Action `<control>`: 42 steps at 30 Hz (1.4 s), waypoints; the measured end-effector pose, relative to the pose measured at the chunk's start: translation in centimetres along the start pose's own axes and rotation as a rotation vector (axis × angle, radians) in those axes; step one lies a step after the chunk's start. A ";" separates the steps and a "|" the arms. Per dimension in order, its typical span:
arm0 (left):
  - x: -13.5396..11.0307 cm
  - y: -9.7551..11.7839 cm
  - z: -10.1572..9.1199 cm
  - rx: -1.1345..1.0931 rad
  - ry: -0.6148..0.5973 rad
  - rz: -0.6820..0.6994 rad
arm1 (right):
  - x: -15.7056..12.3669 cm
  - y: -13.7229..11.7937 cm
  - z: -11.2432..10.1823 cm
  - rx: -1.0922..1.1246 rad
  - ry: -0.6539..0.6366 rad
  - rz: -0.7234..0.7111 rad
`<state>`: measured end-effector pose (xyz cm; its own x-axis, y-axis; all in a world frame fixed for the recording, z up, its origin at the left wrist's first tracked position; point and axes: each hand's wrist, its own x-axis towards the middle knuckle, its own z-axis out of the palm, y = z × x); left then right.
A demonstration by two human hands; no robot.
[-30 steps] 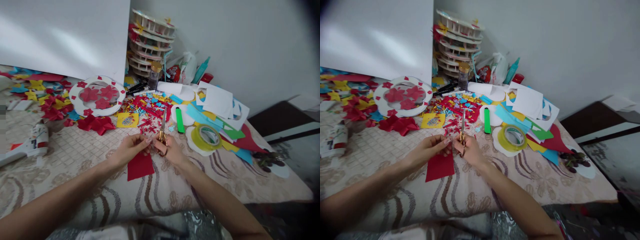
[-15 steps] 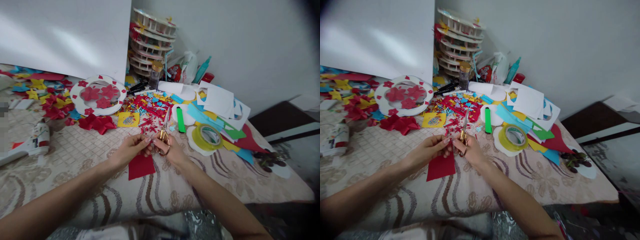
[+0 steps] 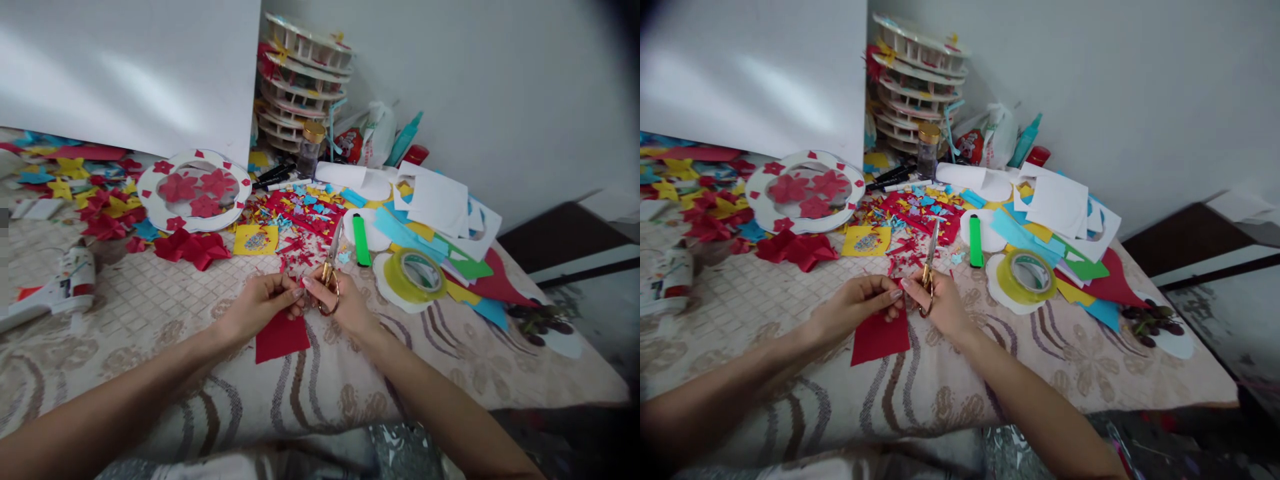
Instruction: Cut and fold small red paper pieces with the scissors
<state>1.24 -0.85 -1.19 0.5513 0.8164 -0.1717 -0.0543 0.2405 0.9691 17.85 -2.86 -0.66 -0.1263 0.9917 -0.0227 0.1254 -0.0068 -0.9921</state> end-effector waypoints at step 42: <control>-1.1 1.8 0.5 -0.403 0.119 -0.083 | -6.0 -0.4 -0.7 -0.474 -0.182 0.066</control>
<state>0.97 -1.55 0.78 0.4688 0.8349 -0.2883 -0.3482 0.4747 0.8084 19.29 -8.70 -0.01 -0.2669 0.9526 -0.1460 0.5660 0.0323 -0.8238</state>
